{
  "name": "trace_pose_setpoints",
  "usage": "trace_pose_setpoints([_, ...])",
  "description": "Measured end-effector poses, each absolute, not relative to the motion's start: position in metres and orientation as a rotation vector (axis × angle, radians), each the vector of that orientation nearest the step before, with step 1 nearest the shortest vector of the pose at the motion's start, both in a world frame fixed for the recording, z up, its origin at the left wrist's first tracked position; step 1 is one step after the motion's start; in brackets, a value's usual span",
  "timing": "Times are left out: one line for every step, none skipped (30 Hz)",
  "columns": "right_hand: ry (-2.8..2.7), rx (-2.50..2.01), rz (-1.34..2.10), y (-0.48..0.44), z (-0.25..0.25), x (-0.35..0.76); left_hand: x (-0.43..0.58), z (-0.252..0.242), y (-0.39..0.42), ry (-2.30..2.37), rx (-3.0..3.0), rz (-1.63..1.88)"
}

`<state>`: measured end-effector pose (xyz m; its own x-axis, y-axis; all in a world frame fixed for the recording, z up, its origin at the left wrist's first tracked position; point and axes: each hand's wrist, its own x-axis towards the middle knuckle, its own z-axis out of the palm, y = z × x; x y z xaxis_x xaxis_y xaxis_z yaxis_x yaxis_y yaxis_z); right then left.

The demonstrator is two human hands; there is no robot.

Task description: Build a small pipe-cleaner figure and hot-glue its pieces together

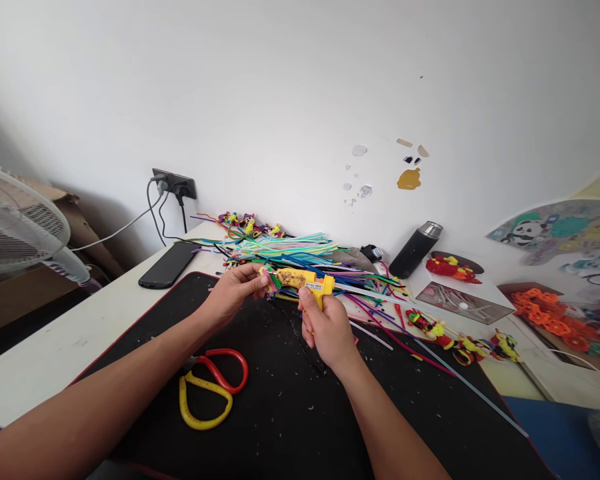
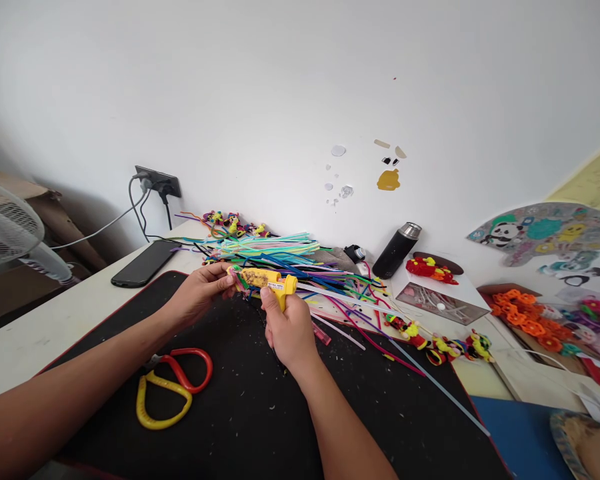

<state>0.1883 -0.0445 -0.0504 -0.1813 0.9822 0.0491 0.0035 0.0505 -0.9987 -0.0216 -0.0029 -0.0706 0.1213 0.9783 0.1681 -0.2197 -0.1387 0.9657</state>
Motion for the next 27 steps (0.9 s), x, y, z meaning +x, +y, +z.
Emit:
trace_pose_setpoints([-1.37, -1.085, 1.297, -0.0445, -0.0505, 0.1885, -0.0212, -0.0699, -0.0033, 0.875, 1.221, 1.309])
trace_pose_setpoints([-1.368, -1.084, 1.294, -0.0444, -0.0505, 0.1888, -0.0209, -0.0692, -0.0037, 0.876, 1.217, 1.312])
trace_pose_setpoints([-1.368, -1.082, 1.29, -0.0441, -0.0504, 0.1891, -0.0207, -0.0685, -0.0041, 0.876, 1.214, 1.315])
trace_pose_setpoints([-1.367, -1.082, 1.288, -0.0438, -0.0503, 0.1895, -0.0206, -0.068, -0.0044, 0.874, 1.21, 1.319])
trace_pose_setpoints([-1.366, -1.081, 1.288, -0.0436, -0.0501, 0.1898, -0.0206, -0.0676, -0.0045, 0.871, 1.207, 1.323])
trace_pose_setpoints([-1.367, -1.081, 1.289, -0.0434, -0.0498, 0.19, -0.0207, -0.0674, -0.0045, 0.866, 1.205, 1.326])
trace_pose_setpoints([-1.366, -1.082, 1.288, -0.0434, -0.0495, 0.19, -0.021, -0.0674, -0.0043, 0.861, 1.204, 1.33])
trace_pose_setpoints([-1.366, -1.085, 1.289, -0.0436, -0.0491, 0.1898, -0.0213, -0.0676, -0.004, 0.857, 1.203, 1.331])
trace_pose_setpoints([-1.365, -1.09, 1.29, -0.0438, -0.0486, 0.1895, -0.0217, -0.0678, -0.0036, 0.855, 1.201, 1.332])
trace_pose_setpoints([-1.365, -1.095, 1.292, -0.0442, -0.0481, 0.1891, -0.022, -0.0681, -0.0033, 0.854, 1.198, 1.333])
trace_pose_setpoints([-1.366, -1.101, 1.294, -0.0445, -0.0476, 0.1887, -0.0222, -0.0684, -0.003, 0.854, 1.195, 1.333])
trace_pose_setpoints([-1.366, -1.106, 1.296, -0.0448, -0.0472, 0.1885, -0.0223, -0.0685, -0.0027, 0.856, 1.192, 1.333])
trace_pose_setpoints([-1.365, -1.11, 1.297, -0.0449, -0.0469, 0.1883, -0.0224, -0.0685, -0.0026, 0.857, 1.189, 1.334])
trace_pose_setpoints([-1.366, -1.111, 1.295, -0.045, -0.0468, 0.1884, -0.0223, -0.0684, -0.0026, 0.858, 1.187, 1.334])
trace_pose_setpoints([-1.368, -1.112, 1.291, -0.0449, -0.0468, 0.1885, -0.0221, -0.0681, -0.0027, 0.858, 1.186, 1.335])
trace_pose_setpoints([-1.371, -1.113, 1.287, -0.0449, -0.0469, 0.1887, -0.022, -0.0678, -0.0029, 0.86, 1.185, 1.337])
trace_pose_setpoints([-1.375, -1.113, 1.281, -0.0449, -0.0471, 0.1889, -0.022, -0.0675, -0.0031, 0.861, 1.184, 1.339])
trace_pose_setpoints([-1.381, -1.115, 1.277, -0.0449, -0.0472, 0.1891, -0.022, -0.0673, -0.0033, 0.862, 1.183, 1.34])
trace_pose_setpoints([-1.387, -1.117, 1.276, -0.045, -0.0472, 0.1891, -0.0221, -0.0672, -0.0034, 0.865, 1.181, 1.341])
trace_pose_setpoints([-1.391, -1.119, 1.276, -0.0452, -0.0471, 0.1891, -0.0222, -0.0673, -0.0034, 0.867, 1.179, 1.342])
trace_pose_setpoints([-1.393, -1.119, 1.276, -0.0453, -0.0469, 0.1891, -0.0224, -0.0674, -0.0033, 0.868, 1.177, 1.343])
trace_pose_setpoints([-1.395, -1.119, 1.276, -0.0454, -0.0465, 0.1891, -0.0225, -0.0676, -0.0032, 0.867, 1.178, 1.344])
trace_pose_setpoints([-1.396, -1.117, 1.274, -0.0454, -0.0461, 0.1891, -0.0225, -0.0678, -0.0031, 0.865, 1.181, 1.345])
trace_pose_setpoints([-1.396, -1.115, 1.271, -0.0452, -0.0457, 0.1892, -0.0225, -0.0679, -0.003, 0.861, 1.186, 1.345])
trace_pose_setpoints([-1.395, -1.114, 1.268, -0.0449, -0.0455, 0.1894, -0.0223, -0.0679, -0.003, 0.856, 1.189, 1.348])
trace_pose_setpoints([-1.394, -1.114, 1.264, -0.0446, -0.0455, 0.1897, -0.0222, -0.0677, -0.0032, 0.851, 1.191, 1.35])
trace_pose_setpoints([-1.393, -1.114, 1.263, -0.0443, -0.0457, 0.1899, -0.0219, -0.0672, -0.0034, 0.847, 1.191, 1.353])
